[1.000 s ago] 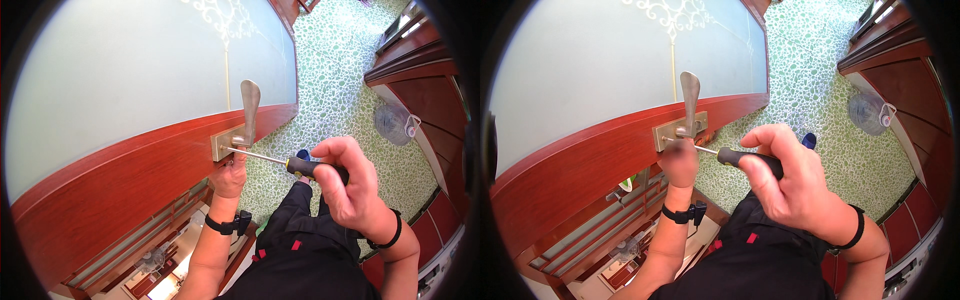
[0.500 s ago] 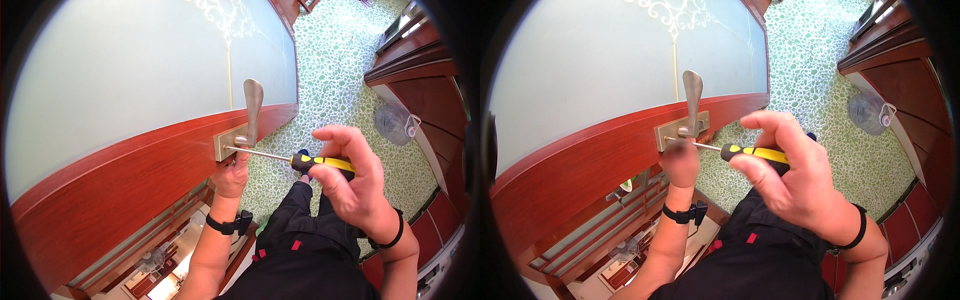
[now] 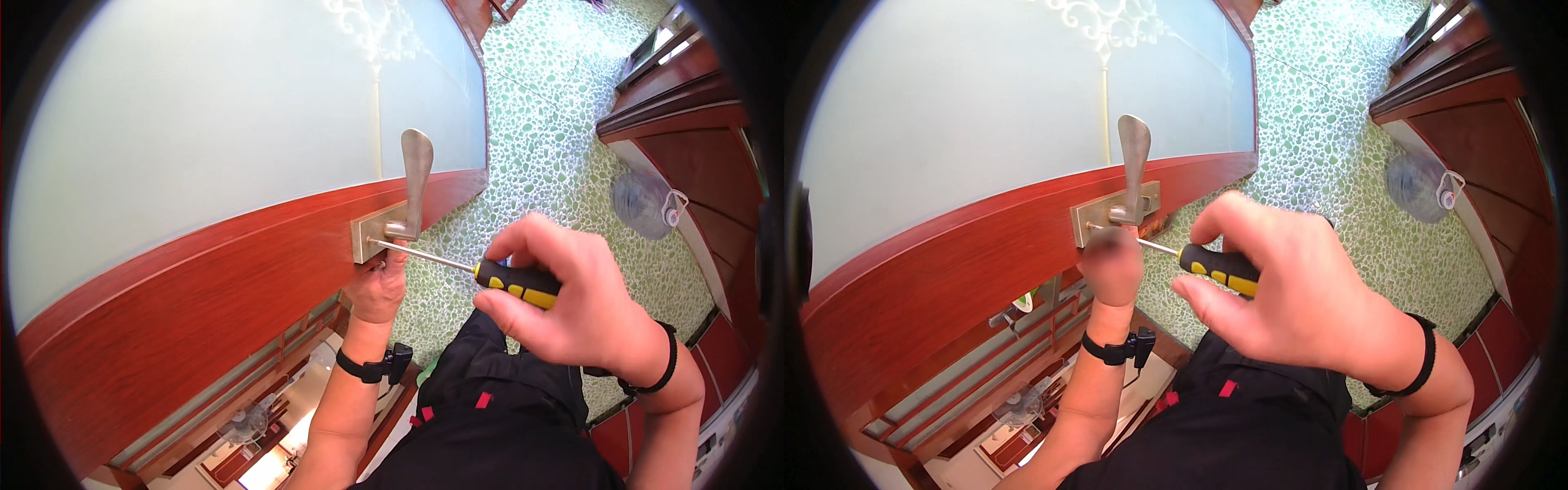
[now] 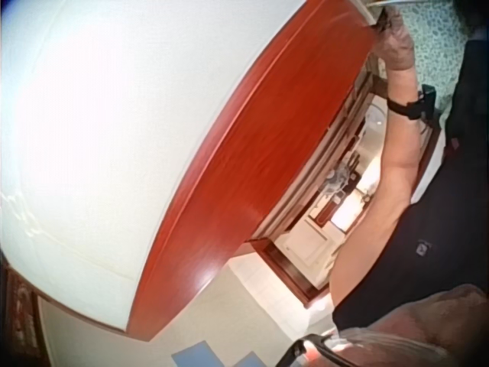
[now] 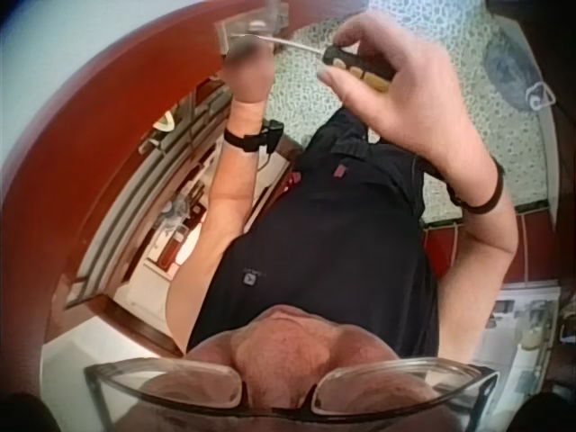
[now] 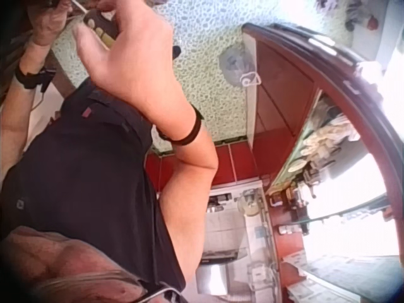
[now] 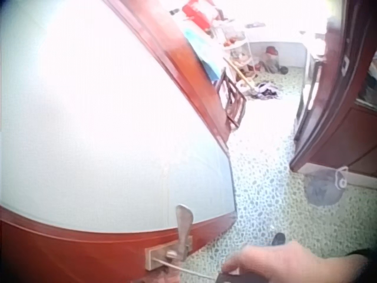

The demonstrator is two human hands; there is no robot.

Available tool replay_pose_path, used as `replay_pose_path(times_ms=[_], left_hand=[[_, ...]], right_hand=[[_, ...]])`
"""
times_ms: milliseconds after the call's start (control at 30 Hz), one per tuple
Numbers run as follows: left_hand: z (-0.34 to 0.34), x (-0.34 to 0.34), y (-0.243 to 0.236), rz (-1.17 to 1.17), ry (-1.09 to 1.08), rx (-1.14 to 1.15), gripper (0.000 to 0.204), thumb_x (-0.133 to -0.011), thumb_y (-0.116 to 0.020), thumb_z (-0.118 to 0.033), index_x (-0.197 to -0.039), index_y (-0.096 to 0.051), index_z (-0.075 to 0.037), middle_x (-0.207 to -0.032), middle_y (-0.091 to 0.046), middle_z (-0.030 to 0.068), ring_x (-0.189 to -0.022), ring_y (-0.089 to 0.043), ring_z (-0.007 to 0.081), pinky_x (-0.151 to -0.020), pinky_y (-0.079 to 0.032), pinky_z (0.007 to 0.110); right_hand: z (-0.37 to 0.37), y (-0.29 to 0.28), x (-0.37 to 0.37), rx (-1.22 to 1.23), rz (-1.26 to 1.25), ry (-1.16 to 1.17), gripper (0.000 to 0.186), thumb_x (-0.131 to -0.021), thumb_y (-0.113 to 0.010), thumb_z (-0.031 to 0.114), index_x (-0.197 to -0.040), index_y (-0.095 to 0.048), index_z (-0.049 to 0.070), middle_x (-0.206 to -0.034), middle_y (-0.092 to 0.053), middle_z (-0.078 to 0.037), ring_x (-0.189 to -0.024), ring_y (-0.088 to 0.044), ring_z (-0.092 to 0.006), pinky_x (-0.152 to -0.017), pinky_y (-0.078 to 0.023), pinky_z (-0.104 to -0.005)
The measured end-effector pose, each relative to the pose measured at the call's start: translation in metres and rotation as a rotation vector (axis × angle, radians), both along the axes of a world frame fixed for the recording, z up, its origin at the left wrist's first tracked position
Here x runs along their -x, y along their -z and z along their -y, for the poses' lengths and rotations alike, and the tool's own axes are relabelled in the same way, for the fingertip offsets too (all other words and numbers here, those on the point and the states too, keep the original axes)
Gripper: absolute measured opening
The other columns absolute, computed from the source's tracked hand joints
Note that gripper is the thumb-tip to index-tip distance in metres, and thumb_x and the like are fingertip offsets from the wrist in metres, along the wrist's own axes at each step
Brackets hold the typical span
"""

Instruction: The person is using a screwdriver to tighten or fix the screws on a door handle.

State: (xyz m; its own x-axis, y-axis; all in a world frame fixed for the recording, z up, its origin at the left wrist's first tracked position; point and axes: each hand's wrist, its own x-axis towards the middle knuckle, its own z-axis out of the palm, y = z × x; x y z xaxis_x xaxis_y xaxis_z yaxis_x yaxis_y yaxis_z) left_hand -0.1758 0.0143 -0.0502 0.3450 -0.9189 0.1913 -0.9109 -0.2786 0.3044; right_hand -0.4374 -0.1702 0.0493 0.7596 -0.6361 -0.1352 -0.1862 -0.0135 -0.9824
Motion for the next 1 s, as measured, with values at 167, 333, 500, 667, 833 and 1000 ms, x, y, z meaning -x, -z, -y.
replay_pose_path(times_ms=[167, 333, 500, 667, 833, 1000], left_hand=[[0.002, -0.001, -0.005, 0.436, 0.247, -0.004, 0.036, -0.103, -0.075, -0.024, -0.126, -0.07, 0.003, -0.115, -0.075, 0.0138, -0.098, -0.075, 0.0255, -0.082, -0.062, 0.038], [-0.002, 0.011, -0.002, -0.172, -0.094, 0.03, 0.038, -0.102, -0.077, -0.026, -0.123, -0.07, 0.005, -0.113, -0.075, 0.0141, -0.095, -0.075, 0.024, -0.081, -0.062, 0.037], [-0.002, -0.001, 0.004, -0.279, -0.123, 0.093, 0.041, -0.101, -0.079, -0.028, -0.122, -0.07, 0.006, -0.111, -0.075, 0.0139, -0.095, -0.074, 0.0217, -0.08, -0.06, 0.034], [0.001, 0.004, 0.002, -0.383, -0.177, 0.12, 0.041, -0.101, -0.08, -0.028, -0.122, -0.07, 0.006, -0.112, -0.075, 0.014, -0.098, -0.074, 0.0215, -0.084, -0.06, 0.034], [-0.01, -0.003, 0.005, -0.225, -0.132, 0.079, 0.045, -0.101, -0.08, -0.029, -0.126, -0.067, 0.006, -0.115, -0.075, 0.013, -0.1, -0.073, 0.0202, -0.087, -0.06, 0.034], [-0.007, -0.009, 0.003, -0.412, -0.121, 0.113, 0.043, -0.102, -0.078, -0.027, -0.127, -0.067, 0.007, -0.117, -0.074, 0.0126, -0.1, -0.073, 0.0206, -0.088, -0.06, 0.035]], right_hand=[[-0.004, -0.003, 0.005, 0.745, -0.112, -0.108, 0.034, -0.08, -0.083, 0.011, -0.11, -0.069, 0.005, -0.078, -0.062, -0.007, -0.065, -0.065, -0.0269, -0.053, -0.049, -0.0376], [0.012, -0.015, -0.012, -0.528, -0.175, -0.173, 0.028, -0.103, -0.067, 0.022, -0.095, -0.069, -0.005, -0.067, -0.065, -0.012, -0.062, -0.064, -0.0213, -0.059, -0.05, -0.0382], [0.005, -0.005, -0.022, -0.017, 0.019, -0.067, 0.028, -0.096, -0.074, 0.026, -0.094, -0.069, -0.002, -0.075, -0.067, -0.014, -0.064, -0.07, -0.0296, -0.058, -0.053, -0.0402], [-0.01, -0.016, -0.02, 0.547, -0.164, -0.223, 0.018, -0.095, -0.072, 0.017, -0.093, -0.058, 0.006, -0.078, -0.057, -0.01, -0.062, -0.067, -0.0328, -0.052, -0.052, -0.045], [0.032, -0.01, -0.036, -0.952, -0.182, -0.306, 0.027, -0.101, -0.071, 0.021, -0.103, -0.075, -0.005, -0.067, -0.066, -0.012, -0.052, -0.06, -0.0161, -0.05, -0.047, -0.0349], [0.01, -0.002, -0.033, -0.075, -0.017, -0.149, 0.022, -0.099, -0.07, 0.021, -0.103, -0.074, -0.001, -0.068, -0.067, -0.009, -0.056, -0.068, -0.0279, -0.052, -0.051, -0.0413]])
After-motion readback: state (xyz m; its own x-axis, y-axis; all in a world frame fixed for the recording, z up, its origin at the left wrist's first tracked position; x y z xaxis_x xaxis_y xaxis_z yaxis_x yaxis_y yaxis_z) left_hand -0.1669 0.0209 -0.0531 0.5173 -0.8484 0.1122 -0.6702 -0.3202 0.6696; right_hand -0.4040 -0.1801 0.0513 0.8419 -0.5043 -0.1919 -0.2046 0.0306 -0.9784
